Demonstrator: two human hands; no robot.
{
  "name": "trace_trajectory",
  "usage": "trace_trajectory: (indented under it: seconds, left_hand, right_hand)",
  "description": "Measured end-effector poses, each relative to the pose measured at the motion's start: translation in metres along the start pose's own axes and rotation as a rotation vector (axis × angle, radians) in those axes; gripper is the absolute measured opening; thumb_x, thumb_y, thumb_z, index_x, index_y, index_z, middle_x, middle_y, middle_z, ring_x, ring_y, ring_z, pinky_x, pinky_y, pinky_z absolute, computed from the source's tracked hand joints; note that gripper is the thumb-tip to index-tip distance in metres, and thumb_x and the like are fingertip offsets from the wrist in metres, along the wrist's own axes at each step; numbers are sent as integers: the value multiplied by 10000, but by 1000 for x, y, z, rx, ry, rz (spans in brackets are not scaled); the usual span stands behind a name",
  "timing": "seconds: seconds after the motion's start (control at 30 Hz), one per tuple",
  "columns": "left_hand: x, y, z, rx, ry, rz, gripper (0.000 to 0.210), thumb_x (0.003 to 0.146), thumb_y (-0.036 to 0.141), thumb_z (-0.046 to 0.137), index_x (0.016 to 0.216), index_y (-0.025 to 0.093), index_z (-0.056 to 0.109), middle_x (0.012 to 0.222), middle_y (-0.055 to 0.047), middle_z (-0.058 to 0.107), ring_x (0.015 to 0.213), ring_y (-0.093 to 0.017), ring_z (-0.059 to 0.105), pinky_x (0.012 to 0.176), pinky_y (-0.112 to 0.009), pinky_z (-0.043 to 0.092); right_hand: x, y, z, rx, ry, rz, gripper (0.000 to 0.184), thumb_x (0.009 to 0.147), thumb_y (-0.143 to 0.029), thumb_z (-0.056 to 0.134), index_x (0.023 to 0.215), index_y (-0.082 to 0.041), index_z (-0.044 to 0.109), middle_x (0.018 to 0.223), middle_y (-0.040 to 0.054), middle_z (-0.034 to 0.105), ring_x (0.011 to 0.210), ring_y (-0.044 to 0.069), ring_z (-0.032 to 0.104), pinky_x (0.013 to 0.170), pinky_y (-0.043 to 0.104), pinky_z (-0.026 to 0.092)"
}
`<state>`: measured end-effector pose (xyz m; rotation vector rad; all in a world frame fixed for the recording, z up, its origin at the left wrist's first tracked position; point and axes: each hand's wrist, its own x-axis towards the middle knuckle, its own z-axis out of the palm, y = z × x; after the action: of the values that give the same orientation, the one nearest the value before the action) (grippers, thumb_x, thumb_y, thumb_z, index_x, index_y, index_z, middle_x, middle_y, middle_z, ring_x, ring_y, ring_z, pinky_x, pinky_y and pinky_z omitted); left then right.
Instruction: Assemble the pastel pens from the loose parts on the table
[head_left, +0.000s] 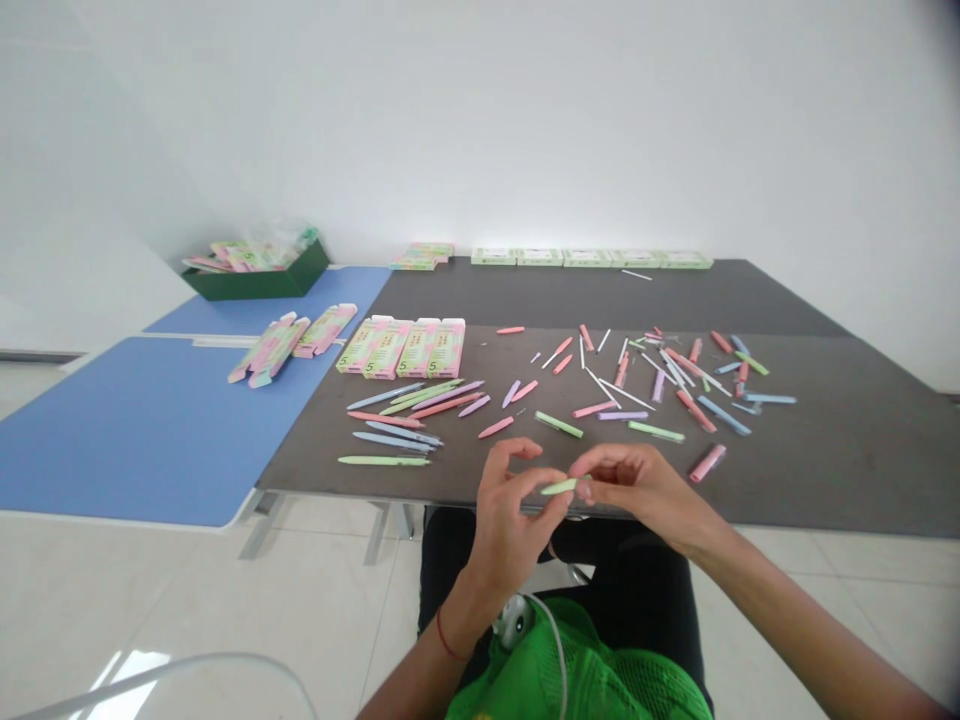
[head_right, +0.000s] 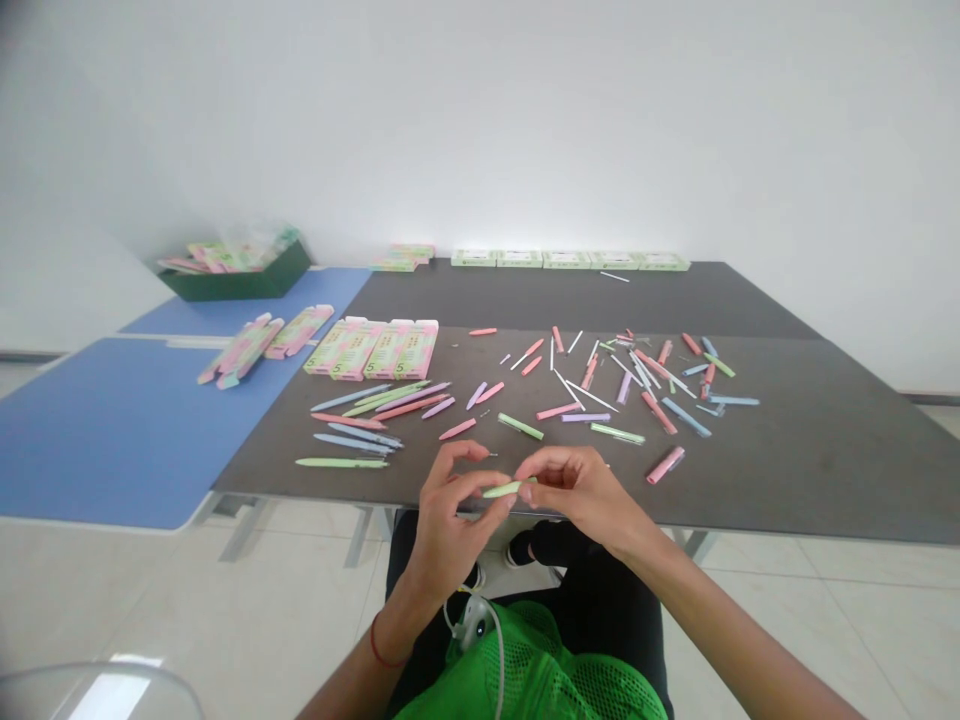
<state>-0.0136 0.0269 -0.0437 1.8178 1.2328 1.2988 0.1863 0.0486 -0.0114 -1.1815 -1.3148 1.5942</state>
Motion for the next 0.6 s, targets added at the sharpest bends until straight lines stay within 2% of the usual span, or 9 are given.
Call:
trace_trajectory:
  seconds: [0.07,0.2,0.3,0.4,0.5,0.53,0.6]
  left_hand:
    - [2,1,-3,5,-35,3,56,889,186,777,921,206,818,1247,-109,599,1125,-250,641,898,-355,549]
    - [6,2,-7,-2,-82,26,207,958,231,708,772,183,784,1202,-111,611,1130,-248,636,914,-364,537]
    - [8,-1,-8,0,-42,32,41,893,200,785,911,218,818,1235,-104,602,1170,-257,615,896,-351,534]
    - [9,-5,-7,4,-39,44,136,851,167,814,967,238,824,1248,-101,605,1186,-259,614,882,-341,537]
    - [13,-10,-10,18,-67,72,23,884,219,791,885,216,813,1208,-104,635,1169,-260,630,901,-356,543]
    - [15,-11,-11,16,-82,80,47,898,240,777,878,213,808,1200,-106,640,1164,-258,634,885,-348,549]
    - [18,-16,-16,-1,-107,75,95,919,273,751,980,219,800,1229,-109,639,1148,-245,645,806,-302,561]
  right_hand:
    - [0,-1,3,-26,-30,-1,386,760,-494,914,918,-174,767,718,11,722,598,129,622,604,265,515]
    - [1,0,7,-72,-42,-10,409,882,-572,786,984,-181,720,630,-13,670,495,115,558,509,253,469]
    - [3,1,6,-71,-10,-84,372,807,-494,878,946,-189,718,749,18,724,616,135,617,588,266,509]
    - [5,1,3,-93,1,-104,371,759,-481,914,898,-193,727,792,30,738,661,151,632,604,275,516]
    - [6,2,2,-137,-10,-57,399,849,-564,822,959,-189,741,731,30,732,598,147,622,579,279,521]
    - [6,2,1,-162,-5,-48,414,882,-588,780,970,-186,745,689,25,720,569,145,613,569,280,521]
    - [7,1,-1,-220,32,-59,436,923,-617,719,958,-183,752,624,20,697,526,145,596,539,278,511]
